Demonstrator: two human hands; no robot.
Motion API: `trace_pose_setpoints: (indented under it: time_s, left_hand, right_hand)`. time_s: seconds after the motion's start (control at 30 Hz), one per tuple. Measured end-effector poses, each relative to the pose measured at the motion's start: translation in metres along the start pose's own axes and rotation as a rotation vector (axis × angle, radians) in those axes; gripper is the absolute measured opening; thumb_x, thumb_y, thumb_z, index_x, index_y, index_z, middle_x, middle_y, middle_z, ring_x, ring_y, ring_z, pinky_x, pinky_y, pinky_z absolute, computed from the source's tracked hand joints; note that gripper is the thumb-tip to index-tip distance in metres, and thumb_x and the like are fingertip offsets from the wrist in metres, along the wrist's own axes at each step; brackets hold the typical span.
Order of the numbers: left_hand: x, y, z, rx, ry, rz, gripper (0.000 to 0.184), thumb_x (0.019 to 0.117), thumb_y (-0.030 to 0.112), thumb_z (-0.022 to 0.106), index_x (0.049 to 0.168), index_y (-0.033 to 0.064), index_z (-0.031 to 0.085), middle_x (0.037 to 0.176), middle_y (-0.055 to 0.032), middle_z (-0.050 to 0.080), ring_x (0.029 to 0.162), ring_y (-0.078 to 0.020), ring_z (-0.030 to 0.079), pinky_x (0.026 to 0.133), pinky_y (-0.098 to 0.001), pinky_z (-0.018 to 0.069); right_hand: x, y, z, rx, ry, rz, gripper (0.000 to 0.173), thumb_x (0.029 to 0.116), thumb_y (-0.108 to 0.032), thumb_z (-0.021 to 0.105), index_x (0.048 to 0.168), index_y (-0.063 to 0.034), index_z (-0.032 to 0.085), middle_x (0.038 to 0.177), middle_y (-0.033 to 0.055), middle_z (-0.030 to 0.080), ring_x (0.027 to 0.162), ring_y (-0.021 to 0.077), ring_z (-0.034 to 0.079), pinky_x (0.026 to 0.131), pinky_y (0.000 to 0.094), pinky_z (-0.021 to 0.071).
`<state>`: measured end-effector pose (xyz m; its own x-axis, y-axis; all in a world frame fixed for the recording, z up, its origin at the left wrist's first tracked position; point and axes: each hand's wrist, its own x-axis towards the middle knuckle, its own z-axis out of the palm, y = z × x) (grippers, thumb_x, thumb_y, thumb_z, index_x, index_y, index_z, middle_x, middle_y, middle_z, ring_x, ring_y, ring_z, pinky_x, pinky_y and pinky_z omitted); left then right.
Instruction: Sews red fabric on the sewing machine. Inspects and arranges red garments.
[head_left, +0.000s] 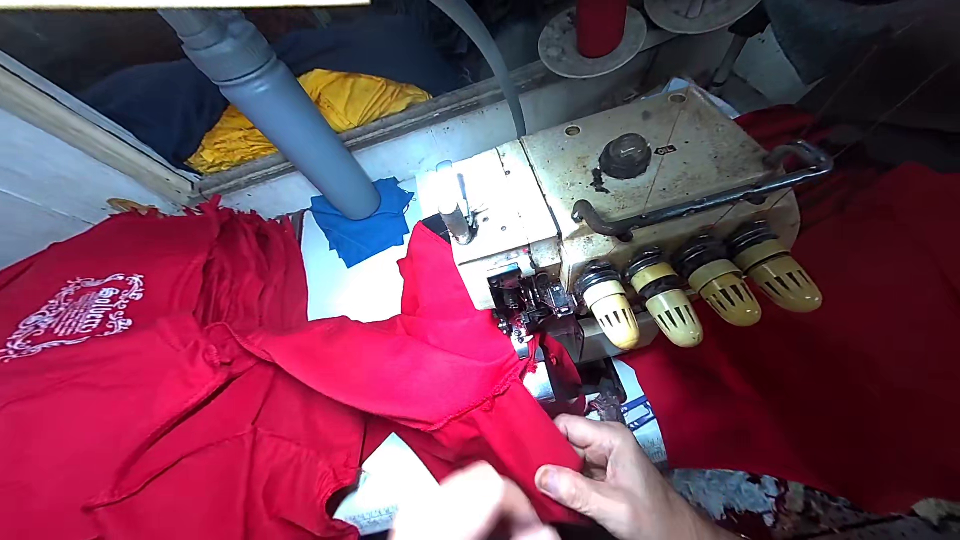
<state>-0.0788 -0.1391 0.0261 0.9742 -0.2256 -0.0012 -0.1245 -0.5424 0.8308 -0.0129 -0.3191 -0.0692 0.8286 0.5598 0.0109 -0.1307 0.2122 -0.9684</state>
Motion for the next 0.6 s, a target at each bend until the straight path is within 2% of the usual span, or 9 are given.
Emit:
trace_pose_setpoints:
  time_s: [0.03,0.1,0.13,0.2,0.3,0.37,0.4,0.5,0.6]
  left_hand:
    - [0.009,0.004,-0.001,0.060,0.119,-0.053,0.026,0.0976,0.020,0.065,0.094,-0.0054,0.069,0.082,-0.0116,0.070,0.076,-0.0094,0.067,0.072,-0.0248,0.0556]
    - [0.023,0.006,0.006,0.206,0.236,-0.164,0.030,0.0909,0.024,0.073,0.101,-0.0040,0.072,0.082,-0.0094,0.073,0.072,-0.0101,0.070,0.067,-0.0267,0.0582]
    - [0.027,0.005,0.011,0.247,0.255,-0.182,0.026,0.0902,0.021,0.073,0.100,-0.0027,0.073,0.082,-0.0093,0.074,0.072,-0.0112,0.071,0.067,-0.0280,0.0586]
    - [0.031,0.003,0.014,0.237,0.289,-0.155,0.011,0.0876,0.003,0.064,0.094,-0.0030,0.071,0.082,-0.0087,0.073,0.074,-0.0087,0.069,0.069,-0.0241,0.0564]
    - [0.031,-0.003,0.001,0.147,0.346,-0.125,0.020,0.0845,-0.007,0.050,0.094,-0.0032,0.068,0.087,-0.0051,0.069,0.080,-0.0018,0.064,0.071,-0.0179,0.0535]
    - [0.034,-0.004,-0.003,0.265,0.413,-0.098,0.018,0.0845,0.000,0.052,0.092,-0.0013,0.068,0.088,-0.0060,0.068,0.084,-0.0027,0.062,0.074,-0.0170,0.0510]
    - [0.037,-0.004,-0.001,0.346,0.449,-0.097,0.015,0.0850,0.005,0.056,0.091,0.0007,0.069,0.087,-0.0058,0.068,0.084,-0.0037,0.062,0.073,-0.0178,0.0503]
    - [0.047,-0.009,0.007,0.505,0.529,-0.090,0.014,0.0860,0.020,0.067,0.087,0.0093,0.075,0.082,-0.0002,0.071,0.079,-0.0029,0.064,0.069,-0.0190,0.0500]
    - [0.050,-0.016,0.007,0.500,0.539,-0.049,0.015,0.0882,0.020,0.066,0.087,0.0116,0.079,0.081,0.0018,0.074,0.076,0.0020,0.066,0.067,-0.0152,0.0503]
  right_hand:
    - [-0.002,0.002,0.004,-0.076,0.003,-0.083,0.012,0.0922,-0.010,0.069,0.087,-0.0002,0.066,0.075,-0.0009,0.067,0.069,-0.0025,0.063,0.062,0.0154,0.0522]
    - [-0.005,0.004,0.015,-0.245,-0.022,-0.308,0.021,0.0922,-0.007,0.067,0.075,0.0039,0.062,0.068,0.0096,0.062,0.065,0.0073,0.060,0.061,0.0194,0.0481]
    - [-0.005,0.003,0.021,-0.315,-0.042,-0.399,0.020,0.0897,-0.004,0.066,0.072,0.0049,0.065,0.066,0.0138,0.064,0.066,0.0150,0.063,0.065,0.0250,0.0501]
    - [-0.004,0.003,0.026,-0.426,-0.073,-0.508,0.021,0.0906,-0.007,0.066,0.072,0.0023,0.066,0.067,0.0147,0.064,0.070,0.0232,0.065,0.069,0.0322,0.0518]
    - [0.005,0.001,0.022,-0.474,0.214,-0.527,0.024,0.0904,-0.026,0.076,0.092,-0.0027,0.071,0.087,0.0092,0.070,0.090,0.0154,0.066,0.082,0.0263,0.0539]
    - [0.020,0.013,0.016,-0.520,0.408,-0.560,0.036,0.0890,-0.038,0.080,0.104,-0.0104,0.062,0.099,0.0018,0.066,0.101,0.0055,0.063,0.090,0.0185,0.0524]
    - [0.028,0.021,0.015,-0.526,0.462,-0.580,0.039,0.0883,-0.038,0.080,0.107,-0.0105,0.059,0.101,0.0016,0.066,0.102,0.0049,0.063,0.091,0.0183,0.0524]
    - [0.041,0.031,0.013,-0.509,0.490,-0.582,0.039,0.0881,-0.028,0.079,0.113,-0.0054,0.059,0.097,0.0046,0.067,0.095,0.0050,0.064,0.087,0.0174,0.0534]
    - [0.036,0.031,0.010,-0.461,0.469,-0.547,0.035,0.0882,-0.020,0.079,0.112,-0.0007,0.062,0.089,0.0045,0.069,0.082,0.0030,0.065,0.078,0.0156,0.0555]
